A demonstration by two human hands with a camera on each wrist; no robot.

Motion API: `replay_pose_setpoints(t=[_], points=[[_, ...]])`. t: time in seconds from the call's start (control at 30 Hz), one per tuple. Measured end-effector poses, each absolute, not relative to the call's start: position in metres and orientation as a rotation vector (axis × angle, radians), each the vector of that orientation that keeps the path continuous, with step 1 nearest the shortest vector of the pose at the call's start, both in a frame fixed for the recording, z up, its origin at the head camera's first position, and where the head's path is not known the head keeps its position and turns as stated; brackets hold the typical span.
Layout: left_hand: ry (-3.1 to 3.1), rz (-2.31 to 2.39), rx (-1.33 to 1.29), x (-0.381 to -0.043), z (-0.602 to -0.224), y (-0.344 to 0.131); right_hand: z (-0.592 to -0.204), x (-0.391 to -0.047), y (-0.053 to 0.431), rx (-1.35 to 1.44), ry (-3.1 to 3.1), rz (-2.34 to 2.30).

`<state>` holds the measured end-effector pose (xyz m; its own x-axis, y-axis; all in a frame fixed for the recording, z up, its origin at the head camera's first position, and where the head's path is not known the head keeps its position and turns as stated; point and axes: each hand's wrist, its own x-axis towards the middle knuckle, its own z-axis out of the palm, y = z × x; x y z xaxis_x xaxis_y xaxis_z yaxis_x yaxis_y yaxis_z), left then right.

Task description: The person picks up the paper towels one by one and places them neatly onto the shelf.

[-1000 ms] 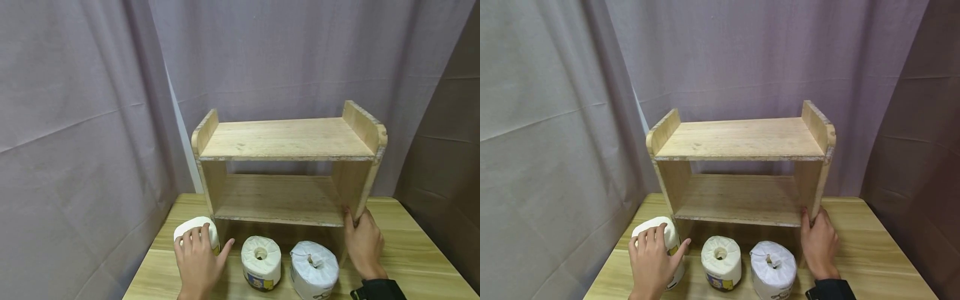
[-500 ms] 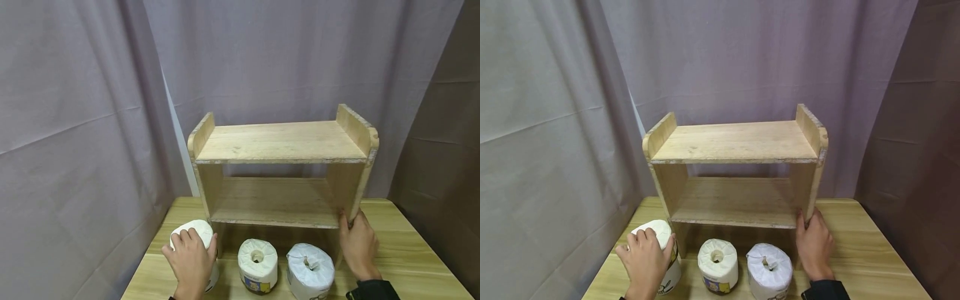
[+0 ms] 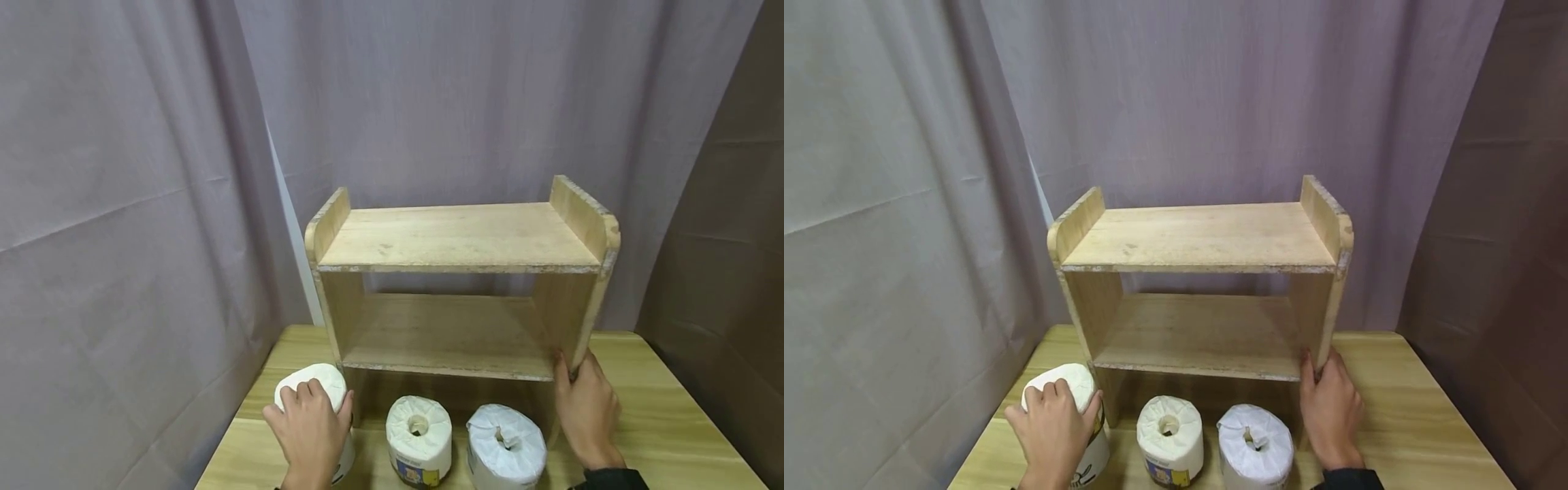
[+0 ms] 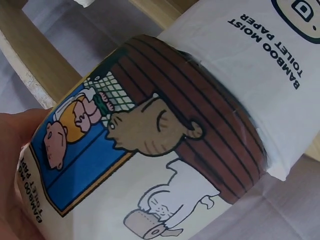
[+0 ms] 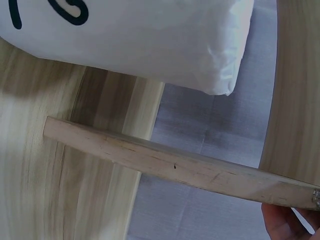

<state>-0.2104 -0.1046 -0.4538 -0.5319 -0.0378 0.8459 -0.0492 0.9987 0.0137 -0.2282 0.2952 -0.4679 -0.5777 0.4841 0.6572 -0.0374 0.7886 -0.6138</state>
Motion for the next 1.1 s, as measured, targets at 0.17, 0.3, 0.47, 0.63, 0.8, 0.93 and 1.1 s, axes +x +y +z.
replay_pose_setpoints(t=[0.17,0.3,0.47,0.63,0.8,0.93,1.1], points=[[-2.078,0.003,0.019,-0.212,-0.451,-0.11,-0.467,-0.228,0.291,-0.332,-2.082,0.722],[-2.059,-0.034,-0.013,-0.211,-0.452,-0.114,-0.47,-0.229,0.287,-0.324,-2.087,0.72],[-2.068,-0.073,-0.042,-0.207,-0.453,-0.115,-0.469,-0.229,0.286,-0.334,-2.081,0.733],[-2.064,-0.094,-0.058,-0.202,-0.449,-0.114,-0.468,-0.23,0.286,-0.347,-2.077,0.743],[-2.054,-0.129,-0.088,-0.198,-0.443,-0.111,-0.467,-0.228,0.288,-0.34,-2.062,0.737],[-2.053,-0.167,-0.108,-0.195,-0.436,-0.107,-0.467,-0.227,0.29,-0.334,-2.052,0.73],[-2.053,-0.213,-0.125,-0.19,-0.428,-0.101,-0.468,-0.228,0.294,-0.341,-2.054,0.716]])
